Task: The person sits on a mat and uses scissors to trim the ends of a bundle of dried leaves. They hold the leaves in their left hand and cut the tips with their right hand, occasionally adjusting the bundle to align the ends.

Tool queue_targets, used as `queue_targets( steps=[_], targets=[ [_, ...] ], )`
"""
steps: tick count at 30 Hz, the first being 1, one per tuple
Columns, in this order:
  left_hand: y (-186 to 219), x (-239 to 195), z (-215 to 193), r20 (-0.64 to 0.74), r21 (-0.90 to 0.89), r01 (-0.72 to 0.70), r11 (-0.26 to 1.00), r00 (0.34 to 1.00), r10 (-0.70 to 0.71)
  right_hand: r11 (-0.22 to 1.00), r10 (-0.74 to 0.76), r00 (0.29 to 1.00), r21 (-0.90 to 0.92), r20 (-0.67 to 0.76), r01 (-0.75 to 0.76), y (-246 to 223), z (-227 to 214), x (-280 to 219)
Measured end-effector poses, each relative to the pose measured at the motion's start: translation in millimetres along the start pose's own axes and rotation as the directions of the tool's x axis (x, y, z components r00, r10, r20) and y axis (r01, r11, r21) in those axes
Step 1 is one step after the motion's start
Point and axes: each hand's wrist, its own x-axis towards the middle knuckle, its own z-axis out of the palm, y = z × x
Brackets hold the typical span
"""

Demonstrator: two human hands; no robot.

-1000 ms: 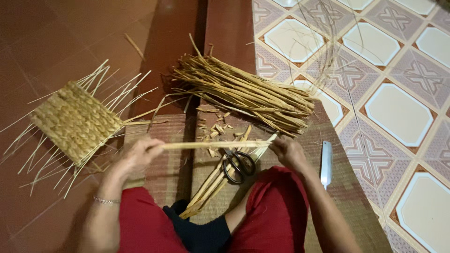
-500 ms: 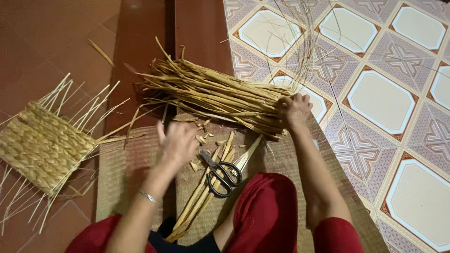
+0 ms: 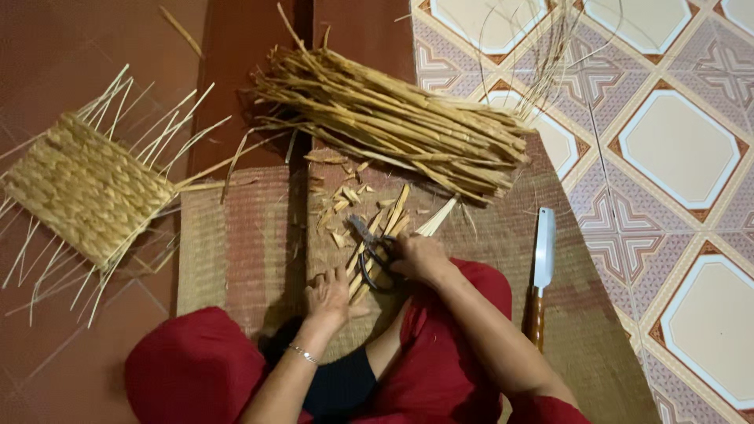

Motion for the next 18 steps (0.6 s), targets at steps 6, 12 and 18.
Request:
queue_targets(
  steps=[6, 12, 18],
  targets=[
    [-15, 22, 56, -0.150, -0.133, 0.006, 0.991, 0.988, -0.026, 0.969, -0.142, 0.990, -0.203, 0.024, 0.144, 7, 49, 19],
    [-34, 43, 69, -0.065, -0.384, 0.065, 0.921, 0.993, -0.097, 0.996, -0.085, 0.996, -0.010, -0.032, 0.084, -11, 51, 17],
    [-39, 44, 69, -0.233, -0.501, 0.003, 0.865, 0.963, -0.138, 0.950, 0.126, 0.992, 0.290, -0.028, -0.113, -48, 30, 7]
  ],
)
